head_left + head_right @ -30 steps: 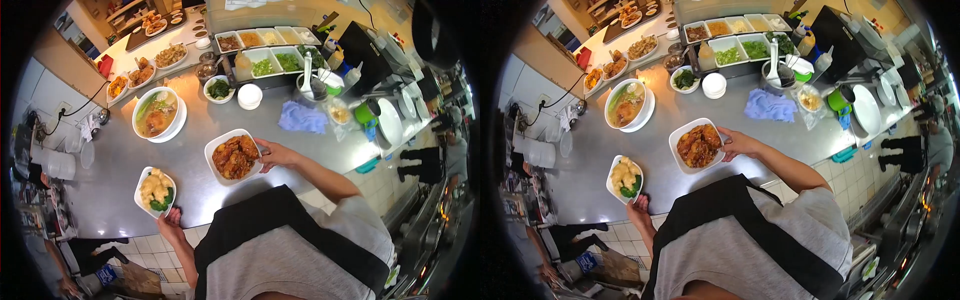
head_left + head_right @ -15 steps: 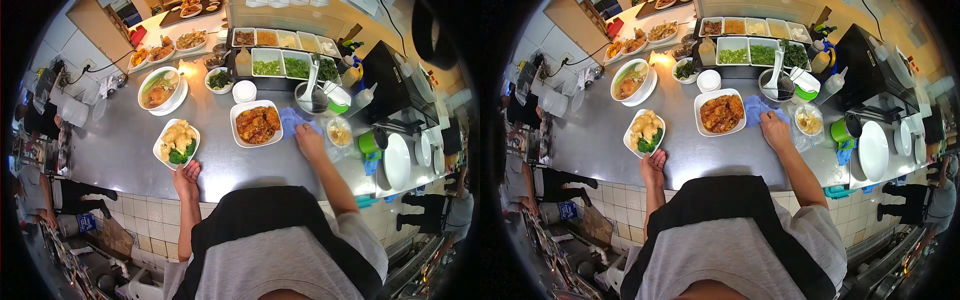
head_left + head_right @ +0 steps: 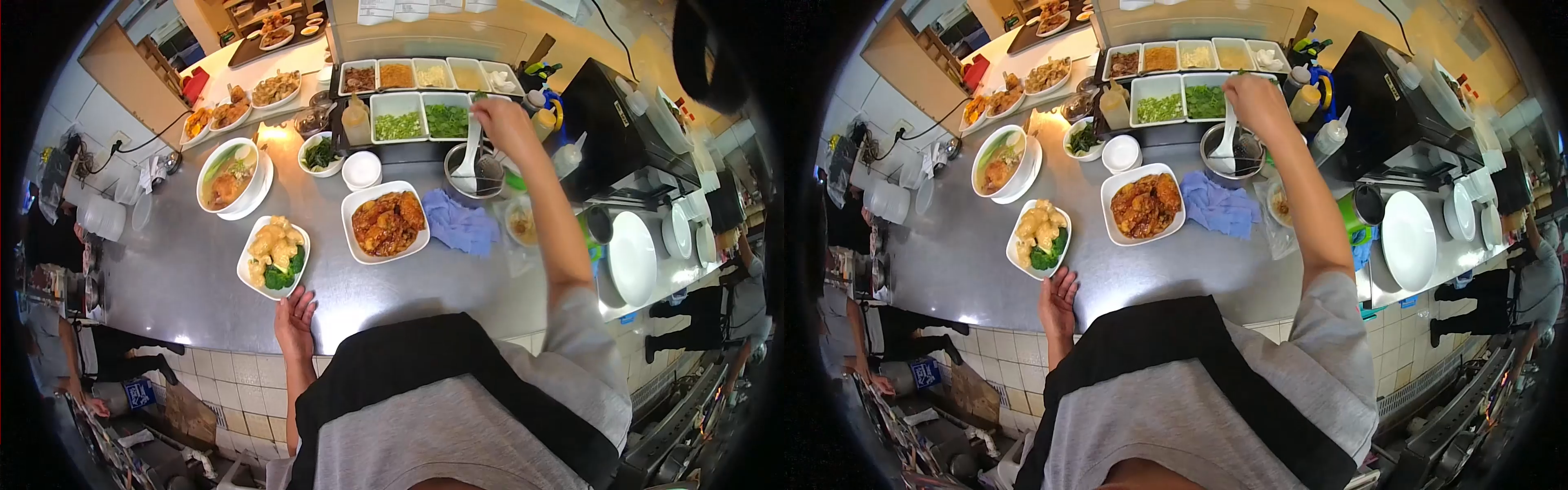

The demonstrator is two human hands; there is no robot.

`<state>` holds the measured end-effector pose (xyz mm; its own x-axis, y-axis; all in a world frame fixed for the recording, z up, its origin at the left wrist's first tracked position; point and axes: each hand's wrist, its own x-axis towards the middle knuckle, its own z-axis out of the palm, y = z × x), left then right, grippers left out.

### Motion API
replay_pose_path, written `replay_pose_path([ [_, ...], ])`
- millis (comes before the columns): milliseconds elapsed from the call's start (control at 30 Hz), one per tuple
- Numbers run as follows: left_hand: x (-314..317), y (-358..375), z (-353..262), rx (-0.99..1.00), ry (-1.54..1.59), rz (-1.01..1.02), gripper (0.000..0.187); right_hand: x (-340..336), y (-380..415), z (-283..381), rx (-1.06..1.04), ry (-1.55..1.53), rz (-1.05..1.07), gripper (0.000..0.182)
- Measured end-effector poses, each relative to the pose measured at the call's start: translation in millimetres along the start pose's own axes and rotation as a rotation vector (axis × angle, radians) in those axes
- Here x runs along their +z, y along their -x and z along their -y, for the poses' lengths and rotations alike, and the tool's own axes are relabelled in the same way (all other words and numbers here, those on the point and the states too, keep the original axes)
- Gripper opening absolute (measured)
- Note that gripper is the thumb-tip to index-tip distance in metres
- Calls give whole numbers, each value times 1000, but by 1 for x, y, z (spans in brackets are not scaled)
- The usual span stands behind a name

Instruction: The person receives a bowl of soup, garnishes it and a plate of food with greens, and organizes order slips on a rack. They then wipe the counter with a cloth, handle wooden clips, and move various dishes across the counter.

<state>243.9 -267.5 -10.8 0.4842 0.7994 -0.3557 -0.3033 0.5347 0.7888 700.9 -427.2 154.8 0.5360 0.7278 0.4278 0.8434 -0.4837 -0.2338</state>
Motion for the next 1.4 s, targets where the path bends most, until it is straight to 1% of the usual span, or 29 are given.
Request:
replay_pose_path([
  [67,4,2,2,61,-95,-92,41,6,-41,-24,113,153,62,18],
  [100,4,2,3,81,-100,-96,45,16,-61,-50,118,159,61,18],
  [133,3,5,4,78,-100,-90,45,31,-78,-82,175,279,153,21],
  [167,4,9,4,113,-108,-128,47,29,-84,-86,231,398,246,25],
  [200,5,12,4,146,-116,-167,50,28,-86,-89,234,404,244,25],
  [233,3,14,3,151,-101,-142,54,28,-86,-93,259,415,461,32],
  [267,2,14,3,145,-98,-139,54,26,-86,-93,282,421,678,38],
  [300,1,13,3,156,-90,-154,53,36,-86,-102,257,399,703,47],
  [400,5,9,5,175,-74,-179,54,50,-76,-104,237,436,707,49],
  [433,6,7,5,179,-85,-180,54,54,-78,-109,176,464,763,49],
  [467,5,6,5,185,-96,-180,54,53,-78,-109,174,464,766,49],
  [533,4,6,5,184,-95,-181,54,48,-80,-110,287,384,827,42],
  [567,4,6,5,183,-95,-178,54,44,-79,-112,289,384,827,42],
  [633,4,7,5,186,-92,-177,54,34,-75,-118,385,157,687,31],
  [667,4,7,5,191,-88,-178,54,28,-74,-122,388,159,686,31],
  [733,3,6,6,191,-91,-169,54,18,-76,-128,484,-9,597,27],
  [767,3,6,6,192,-94,-165,55,8,-74,-125,487,-51,575,23],
  [800,2,6,6,191,-93,-164,55,2,-74,-125,488,-49,574,23],
  [867,1,7,5,198,-94,-145,55,-8,-75,-132,486,-141,511,23],
  [933,1,7,5,196,-89,-136,56,-17,-73,-140,438,-180,477,22],
  [1000,0,7,4,199,-90,-144,58,-33,-73,-129,381,-276,370,22],
  [1067,-2,6,8,207,-83,-144,60,-44,-74,-121,297,-415,370,22],
  [1100,-1,8,8,218,-55,-134,60,-51,-72,-106,239,-521,398,20],
  [1200,-5,6,10,222,-76,-115,58,-61,-50,-37,132,-568,420,18],
  [1267,3,10,6,225,-74,-125,57,-48,-35,-3,16,-613,517,21],
  [1300,6,13,5,225,-73,-123,55,-40,-23,18,20,-644,564,22],
  [1333,5,14,6,228,-74,-126,55,-26,-17,31,-51,-626,637,23],
  [1367,3,15,7,217,-74,-127,55,-13,-6,48,-124,-573,627,24],
  [1400,2,16,8,207,-74,-128,54,3,3,61,-269,-498,582,25],
])
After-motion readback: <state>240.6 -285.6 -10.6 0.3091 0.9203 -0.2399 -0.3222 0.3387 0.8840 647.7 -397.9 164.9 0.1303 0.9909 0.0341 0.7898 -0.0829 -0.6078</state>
